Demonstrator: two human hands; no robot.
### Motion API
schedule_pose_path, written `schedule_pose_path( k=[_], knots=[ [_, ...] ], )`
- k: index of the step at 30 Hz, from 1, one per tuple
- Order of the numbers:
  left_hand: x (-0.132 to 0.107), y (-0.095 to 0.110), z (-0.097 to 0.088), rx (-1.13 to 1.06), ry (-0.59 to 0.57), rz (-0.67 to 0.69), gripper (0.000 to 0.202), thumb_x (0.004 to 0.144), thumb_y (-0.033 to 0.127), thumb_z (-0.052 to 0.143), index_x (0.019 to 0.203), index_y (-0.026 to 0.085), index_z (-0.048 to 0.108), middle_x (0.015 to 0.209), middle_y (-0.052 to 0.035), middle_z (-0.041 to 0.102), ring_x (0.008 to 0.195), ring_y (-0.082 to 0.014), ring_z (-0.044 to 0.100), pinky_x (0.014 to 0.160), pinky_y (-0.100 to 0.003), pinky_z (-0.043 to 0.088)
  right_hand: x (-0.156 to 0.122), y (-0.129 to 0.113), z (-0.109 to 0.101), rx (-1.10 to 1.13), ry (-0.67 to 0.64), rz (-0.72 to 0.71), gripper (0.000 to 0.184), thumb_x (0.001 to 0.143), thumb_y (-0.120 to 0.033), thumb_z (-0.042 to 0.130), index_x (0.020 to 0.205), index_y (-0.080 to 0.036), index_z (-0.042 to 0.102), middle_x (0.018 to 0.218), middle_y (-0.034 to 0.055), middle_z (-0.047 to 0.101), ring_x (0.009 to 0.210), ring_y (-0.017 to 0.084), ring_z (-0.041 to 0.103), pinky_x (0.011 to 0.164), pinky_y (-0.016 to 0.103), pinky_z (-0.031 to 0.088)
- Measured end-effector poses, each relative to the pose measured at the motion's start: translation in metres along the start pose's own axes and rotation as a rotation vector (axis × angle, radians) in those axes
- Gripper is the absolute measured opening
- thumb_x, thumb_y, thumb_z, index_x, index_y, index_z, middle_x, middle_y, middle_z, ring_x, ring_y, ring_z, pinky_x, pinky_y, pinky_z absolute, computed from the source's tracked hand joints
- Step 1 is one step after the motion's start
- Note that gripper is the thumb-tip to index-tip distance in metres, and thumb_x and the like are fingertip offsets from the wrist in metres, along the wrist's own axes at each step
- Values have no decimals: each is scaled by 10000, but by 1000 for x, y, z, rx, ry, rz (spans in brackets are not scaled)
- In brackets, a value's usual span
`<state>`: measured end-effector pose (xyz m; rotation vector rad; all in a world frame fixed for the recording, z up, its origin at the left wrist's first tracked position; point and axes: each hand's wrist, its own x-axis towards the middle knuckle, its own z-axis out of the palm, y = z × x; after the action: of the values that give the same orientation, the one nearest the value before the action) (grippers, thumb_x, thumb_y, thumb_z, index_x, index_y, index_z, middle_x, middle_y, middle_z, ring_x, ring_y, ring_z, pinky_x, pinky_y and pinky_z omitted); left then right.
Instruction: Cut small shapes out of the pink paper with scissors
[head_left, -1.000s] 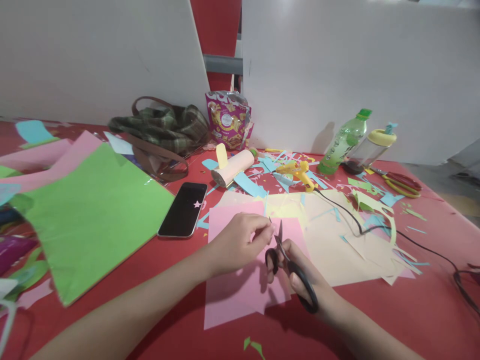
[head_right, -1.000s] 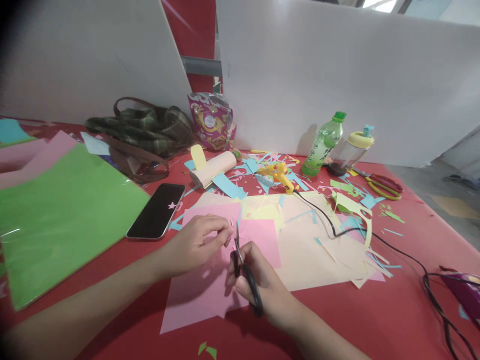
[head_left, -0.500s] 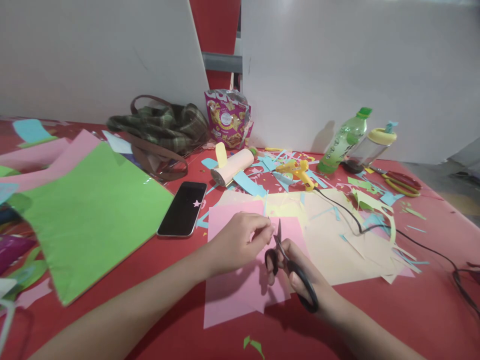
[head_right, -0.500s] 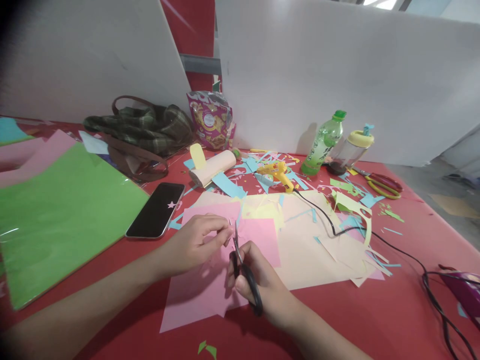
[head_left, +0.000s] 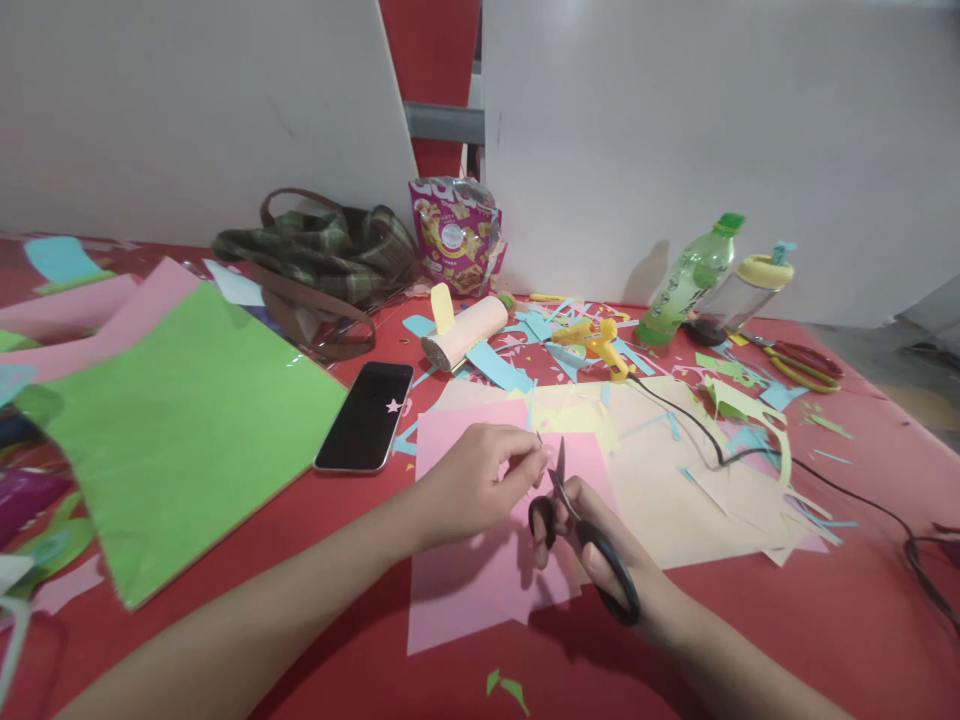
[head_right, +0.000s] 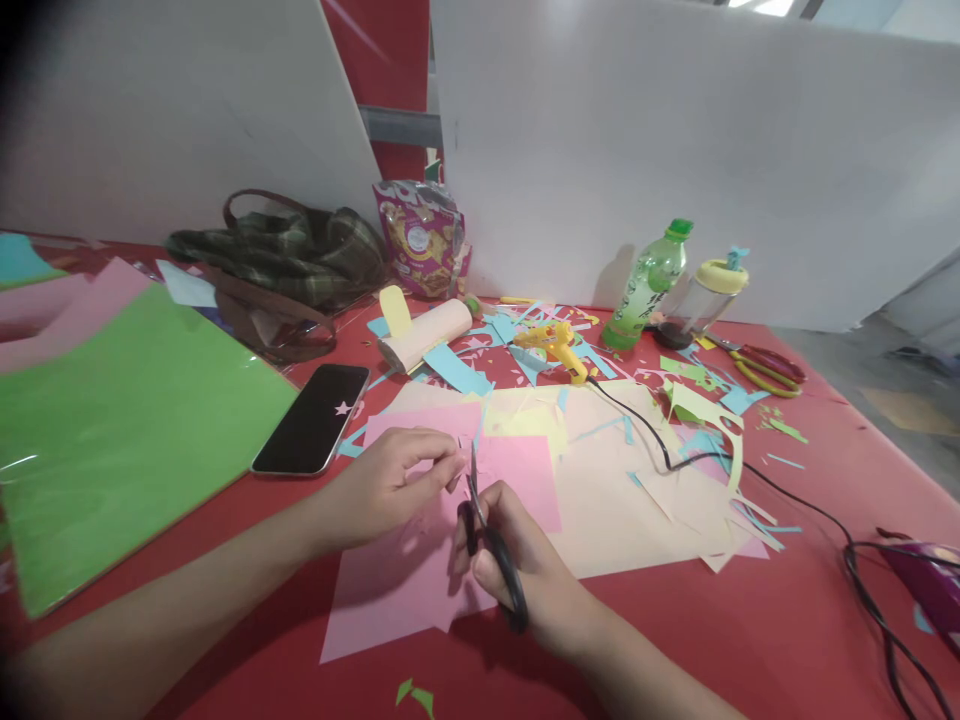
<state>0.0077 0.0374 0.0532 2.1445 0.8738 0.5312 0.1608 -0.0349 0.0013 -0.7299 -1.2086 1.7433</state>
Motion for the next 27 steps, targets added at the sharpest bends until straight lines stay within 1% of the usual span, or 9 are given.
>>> schedule_pose_path(
  k=[8, 15, 20, 24, 27],
  knots=[
    [0, 0, -1, 50, -4, 20, 290, 831, 213, 326, 601, 132, 484, 585, 19, 496, 588, -81, 455, 572, -194, 333, 1, 5, -1, 56, -11, -6, 332, 698, -464, 550, 797, -209, 363, 742, 15, 453, 635, 149, 468, 618, 308, 367],
    [0, 1, -1, 54, -9, 18, 289, 833, 214, 324, 604, 133, 481, 587, 19, 496, 586, -80, 455, 571, -193, 333, 1, 5, -1, 58, -15, -11, 327, 706, -475, 533, 785, -213, 354, 733, 9, 445, 626, 147, 477, 591, 300, 379],
    [0, 0, -1, 55, -8, 22, 293, 833, 219, 325, 598, 132, 478, 583, 18, 495, 581, -78, 455, 572, -192, 334, -1, 2, 1, 41, -5, 12, 330, 710, -476, 528, 792, -212, 348, 733, 7, 440, 628, 144, 472, 613, 313, 378],
    [0, 0, -2, 50, -14, 24, 295, 831, 214, 329, 575, 134, 453, 567, 22, 486, 570, -75, 453, 561, -186, 333, -1, -2, 2, 21, 4, 15, 330, 713, -486, 517, 784, -212, 347, 677, -3, 438, 631, 147, 450, 612, 307, 362],
    [0, 0, -3, 49, -21, 12, 293, 827, 215, 331, 570, 135, 448, 563, 22, 483, 570, -77, 457, 559, -187, 335, 0, -3, 3, 16, 8, 17, 331, 712, -487, 517, 780, -208, 353, 687, 1, 442, 621, 138, 440, 596, 293, 350]
  ],
)
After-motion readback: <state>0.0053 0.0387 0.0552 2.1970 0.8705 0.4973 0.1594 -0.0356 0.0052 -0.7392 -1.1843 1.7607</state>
